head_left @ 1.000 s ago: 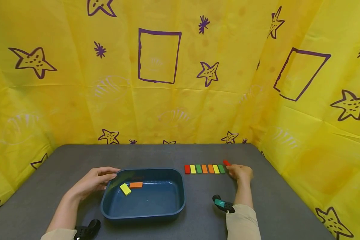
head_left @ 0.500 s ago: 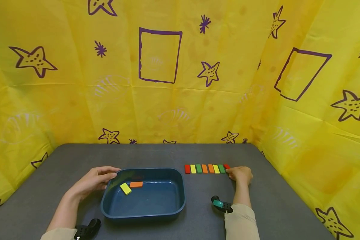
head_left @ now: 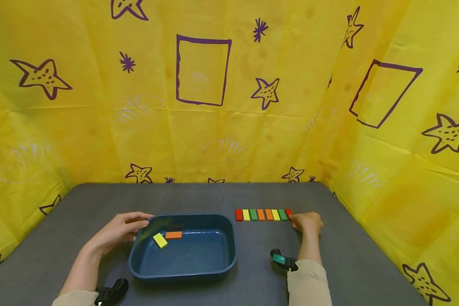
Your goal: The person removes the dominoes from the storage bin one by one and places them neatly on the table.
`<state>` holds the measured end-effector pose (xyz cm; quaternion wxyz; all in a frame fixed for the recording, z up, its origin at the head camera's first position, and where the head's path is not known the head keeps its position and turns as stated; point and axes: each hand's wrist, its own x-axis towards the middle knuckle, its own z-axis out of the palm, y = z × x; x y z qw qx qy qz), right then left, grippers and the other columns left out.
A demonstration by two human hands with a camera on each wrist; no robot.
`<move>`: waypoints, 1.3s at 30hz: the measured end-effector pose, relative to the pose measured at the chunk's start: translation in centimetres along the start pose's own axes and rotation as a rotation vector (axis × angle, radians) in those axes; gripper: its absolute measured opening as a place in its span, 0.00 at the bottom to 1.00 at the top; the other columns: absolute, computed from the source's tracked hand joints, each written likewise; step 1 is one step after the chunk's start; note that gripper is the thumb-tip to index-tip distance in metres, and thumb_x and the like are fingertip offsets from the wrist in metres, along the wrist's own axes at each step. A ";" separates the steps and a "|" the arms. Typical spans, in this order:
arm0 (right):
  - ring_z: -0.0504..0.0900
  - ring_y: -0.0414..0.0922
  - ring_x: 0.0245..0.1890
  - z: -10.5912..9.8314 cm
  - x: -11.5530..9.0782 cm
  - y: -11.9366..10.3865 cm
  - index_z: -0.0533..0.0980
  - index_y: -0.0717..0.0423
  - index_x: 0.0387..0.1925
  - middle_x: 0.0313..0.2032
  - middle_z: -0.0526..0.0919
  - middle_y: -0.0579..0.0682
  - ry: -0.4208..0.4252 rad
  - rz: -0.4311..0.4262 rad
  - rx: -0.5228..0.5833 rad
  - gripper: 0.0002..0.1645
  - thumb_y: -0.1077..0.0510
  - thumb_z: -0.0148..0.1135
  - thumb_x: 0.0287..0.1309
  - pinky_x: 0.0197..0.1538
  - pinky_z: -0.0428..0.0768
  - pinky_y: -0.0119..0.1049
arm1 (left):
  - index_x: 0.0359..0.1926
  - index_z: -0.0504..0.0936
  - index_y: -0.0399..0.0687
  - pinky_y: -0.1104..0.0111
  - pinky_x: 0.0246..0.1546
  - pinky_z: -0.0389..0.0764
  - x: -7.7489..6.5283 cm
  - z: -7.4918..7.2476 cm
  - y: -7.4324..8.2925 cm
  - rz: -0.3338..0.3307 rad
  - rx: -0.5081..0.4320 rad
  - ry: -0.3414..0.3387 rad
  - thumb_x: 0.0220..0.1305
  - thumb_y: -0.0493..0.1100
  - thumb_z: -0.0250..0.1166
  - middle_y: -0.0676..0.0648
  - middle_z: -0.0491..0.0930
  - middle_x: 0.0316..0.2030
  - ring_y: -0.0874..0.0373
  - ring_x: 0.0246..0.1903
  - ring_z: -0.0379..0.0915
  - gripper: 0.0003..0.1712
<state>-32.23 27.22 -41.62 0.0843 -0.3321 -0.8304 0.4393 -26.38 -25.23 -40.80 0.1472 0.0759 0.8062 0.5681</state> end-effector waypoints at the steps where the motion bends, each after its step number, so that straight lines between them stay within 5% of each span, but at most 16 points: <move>1: 0.77 0.38 0.10 0.0 -0.1 0.0 0.77 0.75 0.39 0.06 0.75 0.44 0.008 -0.011 -0.014 0.34 0.50 0.75 0.38 0.32 0.77 0.36 | 0.61 0.69 0.38 0.67 0.33 0.81 0.0 0.0 0.0 0.002 0.004 -0.002 0.64 0.53 0.57 0.52 0.82 0.40 0.60 0.32 0.78 0.31; 6: 0.82 0.51 0.23 0.0 -0.5 -0.1 0.77 0.75 0.37 0.17 0.82 0.57 0.046 -0.097 -0.102 0.32 0.49 0.72 0.39 0.44 0.77 0.49 | 0.61 0.70 0.40 0.66 0.35 0.82 -0.2 0.0 -0.3 -0.026 -0.007 0.004 0.64 0.53 0.58 0.52 0.82 0.41 0.59 0.33 0.79 0.30; 15: 0.72 0.64 0.51 -0.8 -1.6 -2.2 0.83 0.61 0.38 0.46 0.81 0.64 -0.028 -0.236 -0.073 0.23 0.46 0.64 0.48 0.48 0.74 0.50 | 0.62 0.69 0.39 0.67 0.34 0.82 0.0 0.0 -0.2 -0.002 -0.016 -0.007 0.64 0.53 0.57 0.51 0.82 0.42 0.60 0.32 0.79 0.31; 22: 0.85 0.46 0.30 -1.4 -3.5 -5.0 0.81 0.59 0.40 0.37 0.86 0.58 -0.078 -0.283 0.068 0.21 0.47 0.66 0.51 0.31 0.80 0.34 | 0.62 0.68 0.38 0.67 0.32 0.81 -0.1 0.0 -0.2 0.013 -0.015 -0.004 0.65 0.53 0.57 0.52 0.82 0.40 0.61 0.30 0.78 0.31; 28: 0.85 0.53 0.42 -1.6 -5.4 -7.0 0.79 0.57 0.46 0.44 0.84 0.61 -0.195 -0.345 0.150 0.24 0.46 0.67 0.51 0.38 0.83 0.35 | 0.63 0.67 0.38 0.66 0.33 0.81 -0.1 0.1 -0.1 0.010 -0.009 0.004 0.65 0.53 0.57 0.51 0.81 0.40 0.60 0.31 0.77 0.32; 39: 0.86 0.42 0.34 -1.8 -10.5 -10.8 0.80 0.51 0.44 0.42 0.84 0.54 -0.319 -0.551 0.184 0.24 0.44 0.70 0.46 0.42 0.83 0.37 | 0.62 0.68 0.38 0.66 0.34 0.82 0.0 0.1 0.0 0.001 -0.014 0.005 0.64 0.53 0.57 0.50 0.82 0.43 0.59 0.33 0.79 0.31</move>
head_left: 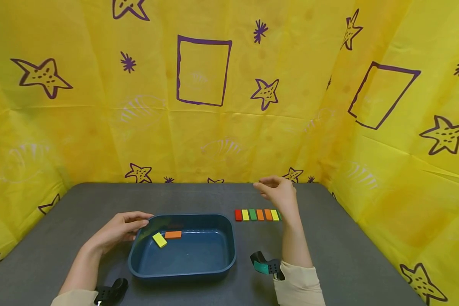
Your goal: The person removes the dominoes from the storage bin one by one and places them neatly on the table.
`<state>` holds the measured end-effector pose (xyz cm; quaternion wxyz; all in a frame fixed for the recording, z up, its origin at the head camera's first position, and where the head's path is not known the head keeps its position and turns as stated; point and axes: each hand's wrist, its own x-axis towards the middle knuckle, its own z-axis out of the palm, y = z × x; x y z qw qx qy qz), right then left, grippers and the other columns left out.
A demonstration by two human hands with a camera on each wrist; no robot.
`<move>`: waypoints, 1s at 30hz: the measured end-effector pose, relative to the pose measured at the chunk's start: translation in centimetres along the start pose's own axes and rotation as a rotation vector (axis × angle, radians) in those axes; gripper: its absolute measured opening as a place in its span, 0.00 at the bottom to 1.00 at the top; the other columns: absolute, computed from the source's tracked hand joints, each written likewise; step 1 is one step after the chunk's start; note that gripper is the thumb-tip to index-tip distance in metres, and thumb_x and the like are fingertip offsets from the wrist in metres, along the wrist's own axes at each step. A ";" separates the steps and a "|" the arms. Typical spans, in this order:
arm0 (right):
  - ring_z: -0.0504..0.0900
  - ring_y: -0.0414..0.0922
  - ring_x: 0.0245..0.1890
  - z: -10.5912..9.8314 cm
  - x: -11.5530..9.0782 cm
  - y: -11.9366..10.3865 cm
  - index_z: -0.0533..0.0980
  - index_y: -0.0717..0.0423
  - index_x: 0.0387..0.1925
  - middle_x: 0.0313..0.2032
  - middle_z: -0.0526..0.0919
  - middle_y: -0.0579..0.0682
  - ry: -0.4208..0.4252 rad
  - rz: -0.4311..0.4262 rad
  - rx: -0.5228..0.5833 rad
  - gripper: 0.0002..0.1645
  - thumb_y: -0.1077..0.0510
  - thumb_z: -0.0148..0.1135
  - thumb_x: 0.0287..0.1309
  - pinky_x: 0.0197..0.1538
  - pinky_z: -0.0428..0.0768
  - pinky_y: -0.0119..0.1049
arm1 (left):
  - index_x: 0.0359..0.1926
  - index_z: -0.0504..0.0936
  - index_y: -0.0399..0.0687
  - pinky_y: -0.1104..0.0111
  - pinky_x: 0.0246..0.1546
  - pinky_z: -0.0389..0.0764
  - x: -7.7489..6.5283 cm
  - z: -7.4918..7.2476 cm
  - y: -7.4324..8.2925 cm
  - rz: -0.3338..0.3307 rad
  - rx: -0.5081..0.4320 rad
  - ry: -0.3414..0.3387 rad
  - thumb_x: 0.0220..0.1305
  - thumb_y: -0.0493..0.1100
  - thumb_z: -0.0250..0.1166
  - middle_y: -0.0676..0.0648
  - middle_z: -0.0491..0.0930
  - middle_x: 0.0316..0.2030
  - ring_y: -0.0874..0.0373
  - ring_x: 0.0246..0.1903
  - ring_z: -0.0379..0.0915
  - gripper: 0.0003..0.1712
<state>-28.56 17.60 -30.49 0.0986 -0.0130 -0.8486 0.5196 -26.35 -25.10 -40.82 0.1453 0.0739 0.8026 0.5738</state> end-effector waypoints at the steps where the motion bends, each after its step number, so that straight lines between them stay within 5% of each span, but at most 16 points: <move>1: 0.86 0.42 0.35 0.3 -0.3 -0.5 0.80 0.51 0.44 0.41 0.85 0.53 -0.010 -0.020 -0.001 0.24 0.44 0.70 0.46 0.42 0.83 0.37 | 0.62 0.68 0.38 0.66 0.35 0.82 0.0 0.0 0.0 0.001 -0.001 -0.001 0.64 0.53 0.57 0.50 0.82 0.43 0.59 0.33 0.79 0.31; 9: 0.83 0.40 0.39 2.9 -2.4 -3.1 0.81 0.39 0.38 0.38 0.85 0.42 -0.144 -0.187 0.003 0.16 0.44 0.71 0.45 0.43 0.80 0.35 | 0.62 0.68 0.38 0.66 0.34 0.82 -0.2 -0.3 -0.1 0.003 0.001 0.003 0.64 0.53 0.57 0.49 0.82 0.43 0.58 0.33 0.79 0.31; 18: 0.83 0.37 0.38 7.9 -2.5 -2.7 0.80 0.39 0.42 0.40 0.85 0.42 -0.491 -0.339 -0.038 0.15 0.47 0.68 0.49 0.42 0.80 0.32 | 0.62 0.69 0.38 0.66 0.33 0.81 -0.1 -0.1 0.1 0.009 0.023 0.005 0.64 0.53 0.57 0.48 0.81 0.43 0.59 0.33 0.79 0.31; 24: 0.83 0.39 0.36 11.0 -1.9 -2.2 0.81 0.44 0.42 0.38 0.86 0.43 -0.681 -0.297 -0.099 0.15 0.50 0.68 0.50 0.40 0.81 0.33 | 0.61 0.70 0.39 0.67 0.32 0.80 -0.1 -0.1 0.1 0.004 0.024 0.011 0.64 0.53 0.58 0.48 0.81 0.42 0.60 0.31 0.77 0.31; 30: 0.85 0.50 0.35 13.3 -2.1 -2.6 0.82 0.54 0.41 0.33 0.86 0.46 -0.756 -0.129 -0.111 0.18 0.52 0.70 0.48 0.39 0.83 0.41 | 0.61 0.70 0.40 0.69 0.30 0.79 0.0 -0.1 0.0 -0.001 0.022 0.017 0.64 0.53 0.58 0.49 0.80 0.40 0.61 0.28 0.75 0.31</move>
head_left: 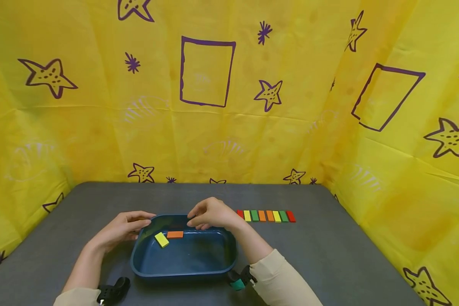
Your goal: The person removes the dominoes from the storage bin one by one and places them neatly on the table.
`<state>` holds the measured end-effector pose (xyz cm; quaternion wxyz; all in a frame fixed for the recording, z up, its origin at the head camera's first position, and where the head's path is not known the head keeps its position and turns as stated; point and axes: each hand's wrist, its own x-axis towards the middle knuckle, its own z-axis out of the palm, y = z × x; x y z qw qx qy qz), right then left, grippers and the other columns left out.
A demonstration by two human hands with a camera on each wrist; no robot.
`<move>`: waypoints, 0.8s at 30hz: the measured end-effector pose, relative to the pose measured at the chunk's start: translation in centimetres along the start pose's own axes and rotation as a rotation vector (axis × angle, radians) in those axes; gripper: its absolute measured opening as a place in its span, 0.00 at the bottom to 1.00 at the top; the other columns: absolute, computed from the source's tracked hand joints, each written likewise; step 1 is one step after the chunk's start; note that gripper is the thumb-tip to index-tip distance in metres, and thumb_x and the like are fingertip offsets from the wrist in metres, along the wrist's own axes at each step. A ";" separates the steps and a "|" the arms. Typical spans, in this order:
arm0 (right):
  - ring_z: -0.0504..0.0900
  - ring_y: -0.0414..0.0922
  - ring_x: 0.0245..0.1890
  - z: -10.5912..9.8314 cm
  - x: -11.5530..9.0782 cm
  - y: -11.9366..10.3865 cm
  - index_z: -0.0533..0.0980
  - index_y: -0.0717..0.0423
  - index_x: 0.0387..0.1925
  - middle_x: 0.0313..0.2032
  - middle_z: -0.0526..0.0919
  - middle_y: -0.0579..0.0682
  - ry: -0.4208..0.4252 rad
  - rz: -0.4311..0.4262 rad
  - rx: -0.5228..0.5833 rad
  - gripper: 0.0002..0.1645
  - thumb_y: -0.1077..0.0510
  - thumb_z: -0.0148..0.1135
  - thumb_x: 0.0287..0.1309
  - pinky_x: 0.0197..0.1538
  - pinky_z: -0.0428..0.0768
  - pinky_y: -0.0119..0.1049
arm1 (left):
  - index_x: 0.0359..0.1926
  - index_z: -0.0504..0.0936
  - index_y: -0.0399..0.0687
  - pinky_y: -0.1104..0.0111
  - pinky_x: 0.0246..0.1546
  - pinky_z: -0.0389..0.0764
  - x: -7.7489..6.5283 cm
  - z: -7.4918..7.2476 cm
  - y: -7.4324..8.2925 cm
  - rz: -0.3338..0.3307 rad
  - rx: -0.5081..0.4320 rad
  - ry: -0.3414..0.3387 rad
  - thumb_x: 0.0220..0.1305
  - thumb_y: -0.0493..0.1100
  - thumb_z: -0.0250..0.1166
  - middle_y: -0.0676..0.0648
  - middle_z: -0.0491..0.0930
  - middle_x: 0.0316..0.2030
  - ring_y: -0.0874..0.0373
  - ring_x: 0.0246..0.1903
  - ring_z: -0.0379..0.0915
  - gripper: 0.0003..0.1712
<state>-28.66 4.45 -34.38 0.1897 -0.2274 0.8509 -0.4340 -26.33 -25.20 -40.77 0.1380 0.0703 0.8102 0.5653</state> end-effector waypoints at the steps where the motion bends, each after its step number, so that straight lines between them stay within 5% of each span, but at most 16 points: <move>1: 0.86 0.50 0.35 0.3 0.2 -0.2 0.82 0.55 0.41 0.32 0.85 0.46 0.006 0.031 0.005 0.18 0.52 0.70 0.47 0.38 0.84 0.41 | 0.61 0.70 0.40 0.69 0.30 0.79 0.0 0.0 0.0 -0.001 0.001 0.002 0.64 0.54 0.58 0.49 0.80 0.40 0.61 0.28 0.75 0.31; 9: 0.86 0.48 0.27 2.9 1.6 -1.1 0.81 0.60 0.42 0.30 0.86 0.52 0.067 0.196 -0.015 0.19 0.58 0.71 0.46 0.34 0.84 0.40 | 0.61 0.70 0.39 0.68 0.32 0.81 -0.1 0.0 -0.1 0.002 -0.012 -0.001 0.64 0.53 0.58 0.47 0.81 0.42 0.60 0.30 0.77 0.30; 24: 0.79 0.40 0.14 7.5 2.6 1.0 0.84 0.50 0.39 0.21 0.82 0.47 0.205 0.170 -0.208 0.16 0.59 0.72 0.43 0.20 0.76 0.29 | 0.61 0.70 0.38 0.68 0.31 0.81 -0.1 -0.2 -0.1 0.023 -0.020 -0.021 0.64 0.52 0.58 0.48 0.81 0.41 0.61 0.30 0.77 0.30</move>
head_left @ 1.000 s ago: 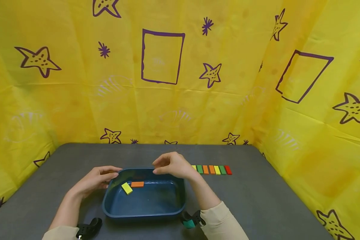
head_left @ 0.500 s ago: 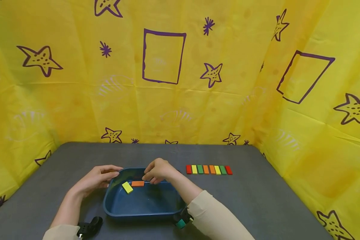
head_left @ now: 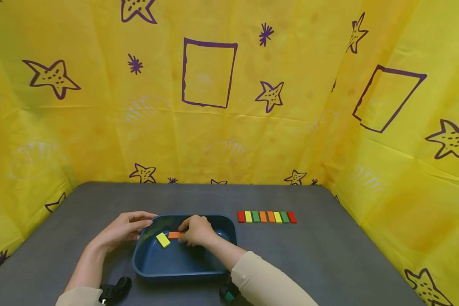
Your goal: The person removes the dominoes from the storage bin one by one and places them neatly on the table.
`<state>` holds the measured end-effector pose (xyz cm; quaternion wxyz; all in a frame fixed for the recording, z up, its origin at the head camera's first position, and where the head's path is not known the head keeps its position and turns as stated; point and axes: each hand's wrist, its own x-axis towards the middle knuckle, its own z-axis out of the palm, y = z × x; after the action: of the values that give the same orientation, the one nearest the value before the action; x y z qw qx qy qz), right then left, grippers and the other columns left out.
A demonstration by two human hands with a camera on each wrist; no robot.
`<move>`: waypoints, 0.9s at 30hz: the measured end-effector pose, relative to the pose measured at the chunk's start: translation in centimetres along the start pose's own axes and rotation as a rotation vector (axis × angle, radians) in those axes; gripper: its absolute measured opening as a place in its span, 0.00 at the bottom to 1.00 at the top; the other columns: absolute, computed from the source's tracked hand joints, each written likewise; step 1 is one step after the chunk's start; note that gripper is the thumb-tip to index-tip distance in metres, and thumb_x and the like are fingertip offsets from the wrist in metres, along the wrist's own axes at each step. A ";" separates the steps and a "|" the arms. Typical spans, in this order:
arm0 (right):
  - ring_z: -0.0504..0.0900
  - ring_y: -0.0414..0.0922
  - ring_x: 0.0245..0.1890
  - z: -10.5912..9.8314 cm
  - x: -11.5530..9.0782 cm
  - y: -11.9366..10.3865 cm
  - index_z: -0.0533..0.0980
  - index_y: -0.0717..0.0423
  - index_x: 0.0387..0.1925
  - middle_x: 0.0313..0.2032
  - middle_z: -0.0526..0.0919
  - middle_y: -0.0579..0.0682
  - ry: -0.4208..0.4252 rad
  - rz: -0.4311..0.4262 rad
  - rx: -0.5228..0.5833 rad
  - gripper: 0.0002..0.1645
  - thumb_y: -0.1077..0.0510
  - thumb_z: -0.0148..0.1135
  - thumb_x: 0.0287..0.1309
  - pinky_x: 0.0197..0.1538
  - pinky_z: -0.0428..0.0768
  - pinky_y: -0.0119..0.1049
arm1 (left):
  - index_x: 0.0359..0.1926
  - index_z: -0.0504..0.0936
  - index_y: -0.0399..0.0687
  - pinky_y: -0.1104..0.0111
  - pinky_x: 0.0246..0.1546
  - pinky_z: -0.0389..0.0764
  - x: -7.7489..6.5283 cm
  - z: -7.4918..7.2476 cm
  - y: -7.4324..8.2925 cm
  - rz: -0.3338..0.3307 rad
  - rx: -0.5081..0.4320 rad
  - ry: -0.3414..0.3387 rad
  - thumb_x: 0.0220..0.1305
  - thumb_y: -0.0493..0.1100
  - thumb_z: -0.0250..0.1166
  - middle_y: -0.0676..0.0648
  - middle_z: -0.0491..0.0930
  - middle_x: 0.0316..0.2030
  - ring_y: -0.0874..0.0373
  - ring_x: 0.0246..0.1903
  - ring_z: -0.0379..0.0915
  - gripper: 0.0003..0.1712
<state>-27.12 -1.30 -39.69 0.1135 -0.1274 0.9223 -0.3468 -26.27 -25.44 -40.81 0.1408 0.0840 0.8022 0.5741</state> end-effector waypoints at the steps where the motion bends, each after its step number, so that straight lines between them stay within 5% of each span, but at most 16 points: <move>1: 0.78 0.39 0.14 0.1 0.0 0.1 0.84 0.51 0.39 0.21 0.81 0.46 0.002 -0.005 -0.012 0.16 0.59 0.73 0.43 0.19 0.75 0.29 | 0.61 0.69 0.38 0.68 0.31 0.81 0.0 0.0 0.0 0.000 -0.002 -0.002 0.64 0.52 0.58 0.48 0.81 0.41 0.61 0.30 0.77 0.30; 7: 0.74 0.37 0.11 0.4 0.0 0.5 0.84 0.50 0.27 0.14 0.78 0.44 0.042 -0.074 -0.136 0.09 0.58 0.75 0.38 0.19 0.71 0.27 | 0.62 0.69 0.38 0.69 0.30 0.80 0.0 0.1 0.0 -0.003 -0.005 -0.002 0.64 0.52 0.58 0.49 0.81 0.39 0.63 0.28 0.75 0.30; 14: 0.71 0.37 0.19 0.3 -0.1 0.6 0.82 0.50 0.17 0.19 0.80 0.41 0.076 -0.130 -0.249 0.08 0.55 0.76 0.36 0.23 0.69 0.27 | 0.61 0.70 0.40 0.69 0.28 0.78 0.0 0.1 0.1 -0.019 0.008 0.017 0.63 0.53 0.58 0.51 0.79 0.35 0.64 0.26 0.72 0.30; 22: 0.73 0.37 0.14 -0.3 -0.1 0.5 0.82 0.52 0.15 0.13 0.77 0.42 0.040 -0.094 -0.188 0.08 0.56 0.75 0.38 0.20 0.71 0.27 | 0.61 0.70 0.39 0.70 0.29 0.79 0.0 0.1 0.1 -0.018 0.013 0.017 0.63 0.53 0.58 0.48 0.80 0.39 0.62 0.27 0.74 0.30; 27: 0.73 0.36 0.15 -1.0 -0.3 0.6 0.83 0.51 0.16 0.14 0.79 0.41 0.027 -0.159 -0.173 0.06 0.57 0.74 0.37 0.21 0.72 0.25 | 0.61 0.70 0.40 0.70 0.28 0.78 0.0 0.1 0.1 -0.028 0.026 0.026 0.63 0.54 0.59 0.51 0.78 0.36 0.63 0.26 0.72 0.31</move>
<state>-27.27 -0.14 -39.30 0.0618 -0.2049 0.9371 -0.2757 -26.23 -25.26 -40.72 0.1375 0.0671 0.8126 0.5624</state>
